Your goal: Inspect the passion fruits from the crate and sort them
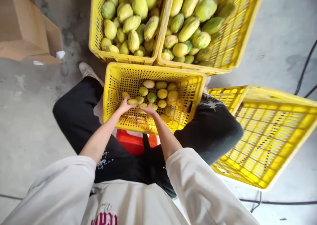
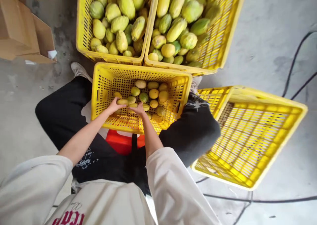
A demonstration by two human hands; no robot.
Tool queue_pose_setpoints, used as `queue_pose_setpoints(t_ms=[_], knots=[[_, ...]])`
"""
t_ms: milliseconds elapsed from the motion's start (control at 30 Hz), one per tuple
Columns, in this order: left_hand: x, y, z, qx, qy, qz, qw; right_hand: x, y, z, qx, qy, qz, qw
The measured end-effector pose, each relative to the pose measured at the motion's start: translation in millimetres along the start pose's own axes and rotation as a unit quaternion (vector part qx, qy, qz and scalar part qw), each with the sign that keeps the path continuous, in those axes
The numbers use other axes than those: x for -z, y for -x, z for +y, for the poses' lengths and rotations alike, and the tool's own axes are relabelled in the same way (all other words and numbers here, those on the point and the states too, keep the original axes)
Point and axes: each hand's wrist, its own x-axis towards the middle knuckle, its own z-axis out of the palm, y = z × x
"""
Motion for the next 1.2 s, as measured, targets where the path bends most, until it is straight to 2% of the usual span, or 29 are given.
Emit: queue_pose_setpoints(t_ms=[67, 133, 200, 300, 367, 467, 567, 667, 800, 867, 967, 1067, 1200], knots=[[21.3, 13, 29, -0.062, 0.011, 0.016, 0.998, 15, 14, -20, 0.012, -0.035, 0.002, 0.999], [44.8, 34, 56, -0.128, 0.043, 0.025, 0.991, 31, 34, -42, 0.057, -0.083, -0.005, 0.995], [67.1, 61, 78, -0.161, 0.127, 0.008, 0.979, 46, 61, -63, 0.131, -0.158, -0.059, 0.977], [91.1, 107, 95, -0.207, 0.275, -0.051, 0.938, 60, 106, -80, 0.223, -0.252, -0.132, 0.932], [97.0, 134, 95, -0.22, 0.349, -0.08, 0.907, 61, 134, -81, 0.245, -0.286, -0.132, 0.917], [90.4, 162, 87, -0.188, 0.443, -0.106, 0.87, 54, 167, -70, 0.266, -0.327, -0.097, 0.901], [70.8, 172, 77, -0.141, 0.485, -0.137, 0.852, 42, 187, -53, 0.262, -0.357, -0.083, 0.893], [47.9, 171, 68, -0.106, 0.482, -0.133, 0.86, 29, 195, -34, 0.266, -0.4, -0.064, 0.875], [27.4, 161, 58, -0.051, 0.428, -0.123, 0.894, 19, 194, -13, 0.25, -0.43, -0.022, 0.867], [24.1, 158, 57, -0.054, 0.41, -0.138, 0.9, 18, 191, -6, 0.224, -0.436, -0.026, 0.871], [25.4, 156, 56, -0.068, 0.41, -0.169, 0.894, 17, 187, 1, 0.185, -0.432, -0.046, 0.882], [28.2, 161, 50, -0.035, 0.413, -0.184, 0.891, 16, 184, 7, 0.164, -0.427, -0.056, 0.888], [29.5, 171, 30, 0.01, 0.424, -0.174, 0.889, 12, 179, 14, 0.143, -0.474, -0.068, 0.866]])
